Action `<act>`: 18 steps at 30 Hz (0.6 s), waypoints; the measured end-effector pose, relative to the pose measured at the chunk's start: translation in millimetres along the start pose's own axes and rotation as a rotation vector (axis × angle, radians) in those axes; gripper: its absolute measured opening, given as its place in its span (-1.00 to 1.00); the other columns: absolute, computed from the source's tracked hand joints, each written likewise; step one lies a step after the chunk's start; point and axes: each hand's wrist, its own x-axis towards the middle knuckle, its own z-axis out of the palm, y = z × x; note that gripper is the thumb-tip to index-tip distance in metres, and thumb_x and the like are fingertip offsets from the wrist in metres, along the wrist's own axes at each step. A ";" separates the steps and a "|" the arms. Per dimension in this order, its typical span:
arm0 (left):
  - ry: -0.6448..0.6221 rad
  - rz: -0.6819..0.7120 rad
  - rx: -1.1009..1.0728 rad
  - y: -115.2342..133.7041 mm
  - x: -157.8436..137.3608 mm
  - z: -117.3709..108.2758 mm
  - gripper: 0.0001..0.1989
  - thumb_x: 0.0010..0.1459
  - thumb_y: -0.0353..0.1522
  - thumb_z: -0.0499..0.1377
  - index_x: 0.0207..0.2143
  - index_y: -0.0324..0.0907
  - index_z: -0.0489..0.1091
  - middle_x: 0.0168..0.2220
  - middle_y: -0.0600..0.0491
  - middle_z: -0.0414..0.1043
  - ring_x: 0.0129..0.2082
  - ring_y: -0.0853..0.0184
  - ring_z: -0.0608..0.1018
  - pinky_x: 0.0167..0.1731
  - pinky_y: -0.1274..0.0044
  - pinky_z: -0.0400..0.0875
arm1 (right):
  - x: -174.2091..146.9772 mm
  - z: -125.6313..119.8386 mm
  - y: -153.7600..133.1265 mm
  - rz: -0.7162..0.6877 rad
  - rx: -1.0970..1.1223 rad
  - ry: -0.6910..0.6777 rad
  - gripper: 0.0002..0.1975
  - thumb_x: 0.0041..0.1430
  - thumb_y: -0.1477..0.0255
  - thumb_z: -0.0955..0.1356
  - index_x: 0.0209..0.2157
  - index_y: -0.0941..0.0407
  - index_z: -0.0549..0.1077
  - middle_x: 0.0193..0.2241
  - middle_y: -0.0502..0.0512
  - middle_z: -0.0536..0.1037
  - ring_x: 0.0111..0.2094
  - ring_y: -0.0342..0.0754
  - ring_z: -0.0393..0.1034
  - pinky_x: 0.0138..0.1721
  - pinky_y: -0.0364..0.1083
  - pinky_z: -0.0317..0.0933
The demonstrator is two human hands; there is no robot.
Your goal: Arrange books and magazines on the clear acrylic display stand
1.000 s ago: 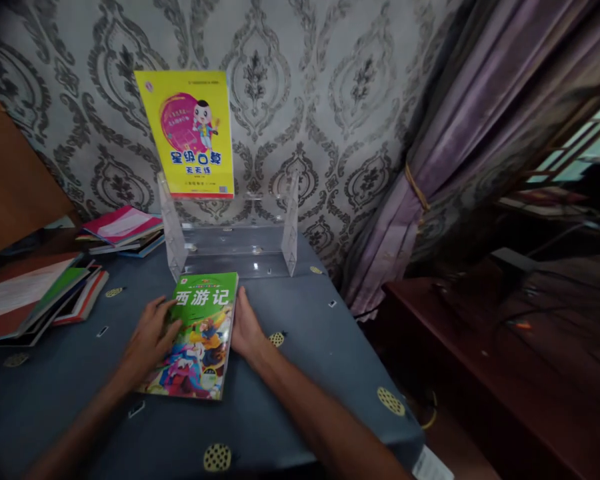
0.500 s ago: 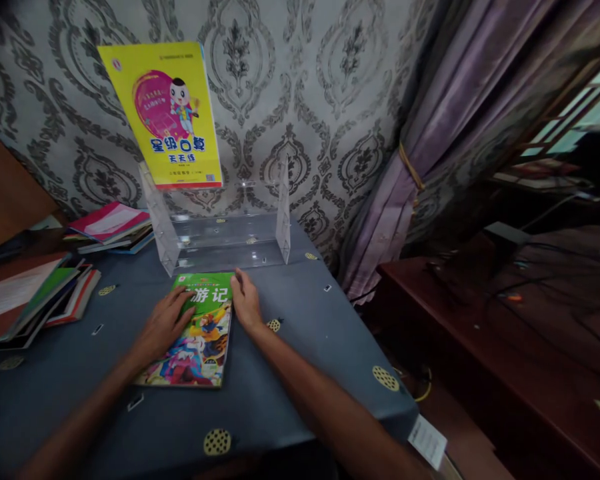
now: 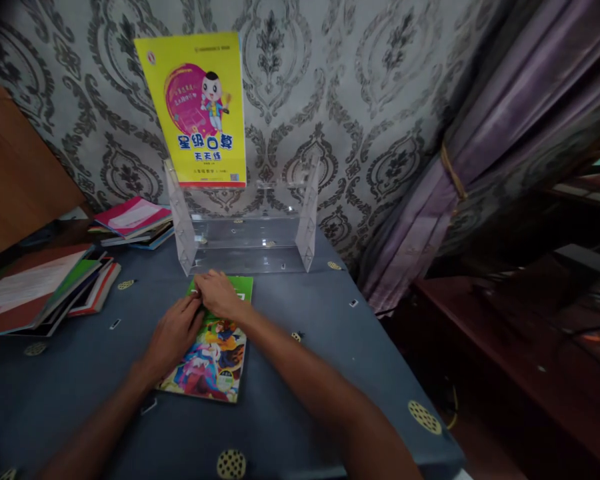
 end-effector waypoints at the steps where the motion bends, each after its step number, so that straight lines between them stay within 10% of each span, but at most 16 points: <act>1: -0.005 0.000 0.012 0.2 0.1 0.1 -0.83 0.34 -0.41 0.02 -0.14 -0.17 0.40 -0.09 -0.10 0.52 -0.09 0.14 0.56 -0.06 0.29 0.51 | 2.1 -1.4 0.8 -0.007 -0.022 -0.019 -0.86 0.34 0.54 0.25 -0.19 0.13 0.44 -0.19 0.10 0.61 -0.15 0.05 0.40 -0.17 -0.03 0.13; 9: -0.007 -0.005 -0.023 -0.6 0.1 0.9 -0.81 0.34 -0.40 0.03 -0.07 -0.17 0.38 -0.07 -0.10 0.50 -0.06 0.12 0.55 -0.05 0.26 0.51 | -0.2 -3.7 0.6 0.008 -0.146 -0.078 -0.81 0.34 0.54 0.26 -0.05 0.16 0.39 -0.12 0.19 0.62 -0.12 0.08 0.48 -0.07 0.03 0.12; 18: -0.027 -0.023 -0.069 -0.8 -0.3 1.3 -0.75 0.35 -0.35 -0.02 -0.02 -0.12 0.38 0.01 -0.09 0.48 0.01 0.12 0.52 0.05 0.23 0.46 | -49.2 3.6 36.0 0.076 -0.038 0.173 -0.77 0.32 0.53 0.29 -0.06 0.07 0.51 -0.15 0.19 0.64 -0.01 0.14 0.38 -0.03 0.07 0.21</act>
